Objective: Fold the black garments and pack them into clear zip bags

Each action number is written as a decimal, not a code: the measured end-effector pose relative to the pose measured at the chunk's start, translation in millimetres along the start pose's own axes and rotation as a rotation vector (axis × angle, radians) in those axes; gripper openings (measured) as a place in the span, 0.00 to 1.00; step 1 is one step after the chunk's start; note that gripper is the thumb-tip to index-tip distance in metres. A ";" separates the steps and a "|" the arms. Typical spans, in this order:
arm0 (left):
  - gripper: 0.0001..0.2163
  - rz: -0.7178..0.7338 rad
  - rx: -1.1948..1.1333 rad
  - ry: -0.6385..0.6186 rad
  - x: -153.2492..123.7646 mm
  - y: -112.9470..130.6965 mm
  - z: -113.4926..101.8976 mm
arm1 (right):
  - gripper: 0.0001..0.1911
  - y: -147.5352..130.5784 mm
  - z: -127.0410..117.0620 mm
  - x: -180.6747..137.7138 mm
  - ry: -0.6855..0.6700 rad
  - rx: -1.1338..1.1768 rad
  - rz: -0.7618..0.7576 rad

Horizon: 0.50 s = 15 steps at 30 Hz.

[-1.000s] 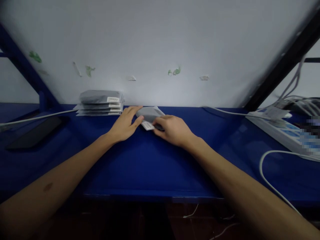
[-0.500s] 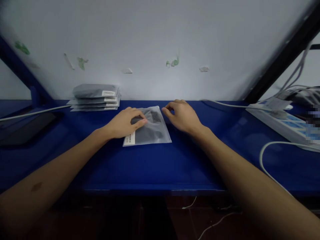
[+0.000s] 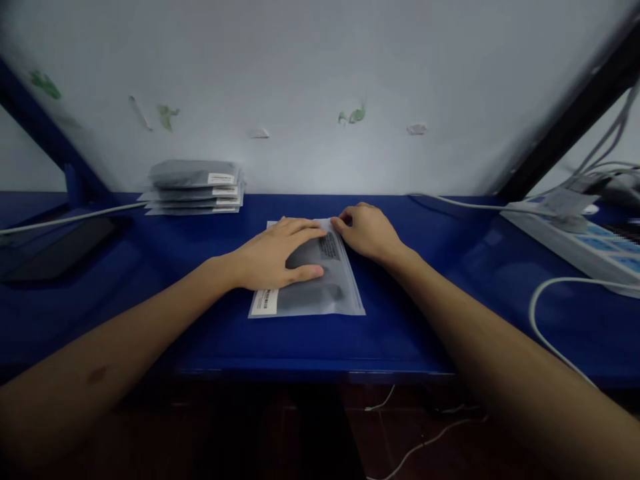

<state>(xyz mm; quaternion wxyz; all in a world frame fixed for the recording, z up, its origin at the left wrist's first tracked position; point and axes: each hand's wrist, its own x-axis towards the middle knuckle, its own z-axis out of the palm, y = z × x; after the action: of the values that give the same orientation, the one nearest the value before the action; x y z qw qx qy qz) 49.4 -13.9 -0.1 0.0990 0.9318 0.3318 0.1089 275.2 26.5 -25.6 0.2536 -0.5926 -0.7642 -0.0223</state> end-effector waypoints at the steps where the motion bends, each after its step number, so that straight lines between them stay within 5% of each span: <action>1: 0.31 0.003 0.001 -0.017 0.3 0.5 0.4 | 0.18 -1.0 0.1 -0.1 -0.002 0.007 0.006; 15: 0.32 0.003 -0.007 -0.071 2.8 4.1 1.1 | 0.18 -7.5 0.4 5.1 -0.042 -0.003 0.154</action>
<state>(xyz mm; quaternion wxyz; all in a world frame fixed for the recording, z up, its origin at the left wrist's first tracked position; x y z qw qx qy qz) 54.3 -15.2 0.3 0.1140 0.9352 0.3263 0.0773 267.3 29.1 -21.9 0.2378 -0.6505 -0.7213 0.0084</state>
